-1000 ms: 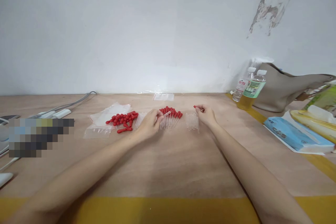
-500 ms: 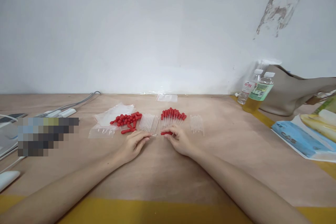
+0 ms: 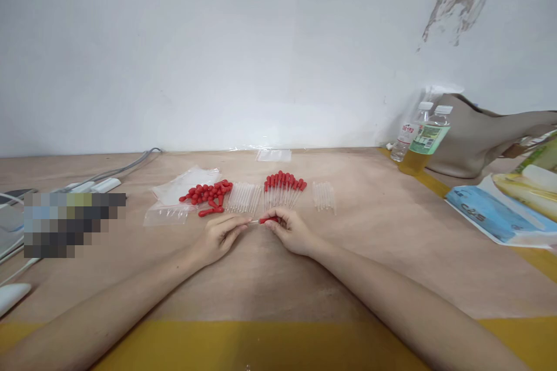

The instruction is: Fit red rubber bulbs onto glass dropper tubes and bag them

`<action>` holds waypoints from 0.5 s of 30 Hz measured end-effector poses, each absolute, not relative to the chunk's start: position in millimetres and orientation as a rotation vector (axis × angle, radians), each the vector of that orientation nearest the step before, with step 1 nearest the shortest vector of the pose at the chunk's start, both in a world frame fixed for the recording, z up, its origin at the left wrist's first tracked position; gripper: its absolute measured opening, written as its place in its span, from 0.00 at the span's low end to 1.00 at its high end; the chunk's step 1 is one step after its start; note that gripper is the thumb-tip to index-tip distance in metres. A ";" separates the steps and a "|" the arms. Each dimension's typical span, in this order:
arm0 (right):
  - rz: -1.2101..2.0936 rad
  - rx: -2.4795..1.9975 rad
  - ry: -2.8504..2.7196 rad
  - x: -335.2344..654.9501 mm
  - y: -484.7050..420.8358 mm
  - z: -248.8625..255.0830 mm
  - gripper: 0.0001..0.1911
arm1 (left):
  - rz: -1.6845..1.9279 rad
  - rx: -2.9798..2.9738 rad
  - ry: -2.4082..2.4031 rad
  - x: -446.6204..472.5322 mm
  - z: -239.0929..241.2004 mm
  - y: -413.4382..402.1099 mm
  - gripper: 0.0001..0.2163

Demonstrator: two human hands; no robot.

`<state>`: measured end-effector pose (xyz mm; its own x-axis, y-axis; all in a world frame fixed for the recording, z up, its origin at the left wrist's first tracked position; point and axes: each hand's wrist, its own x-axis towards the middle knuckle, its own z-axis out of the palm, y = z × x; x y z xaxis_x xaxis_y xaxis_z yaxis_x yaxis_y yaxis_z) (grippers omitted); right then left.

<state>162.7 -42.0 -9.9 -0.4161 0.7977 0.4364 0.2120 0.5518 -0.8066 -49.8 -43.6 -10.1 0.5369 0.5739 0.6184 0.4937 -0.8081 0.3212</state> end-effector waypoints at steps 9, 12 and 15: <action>0.572 -0.744 -2.032 162.6 -45.3 -10.3 0.09 | 1.199 2.734 0.790 -51.8 -14.7 -41.5 0.13; 0.519 -0.717 -2.041 163.3 -45.1 -11.9 0.08 | 1.207 2.761 0.741 -51.0 -15.3 -41.6 0.14; 0.492 -0.708 -2.065 164.6 -45.2 -12.5 0.08 | 1.187 2.761 0.731 -50.5 -15.0 -42.5 0.15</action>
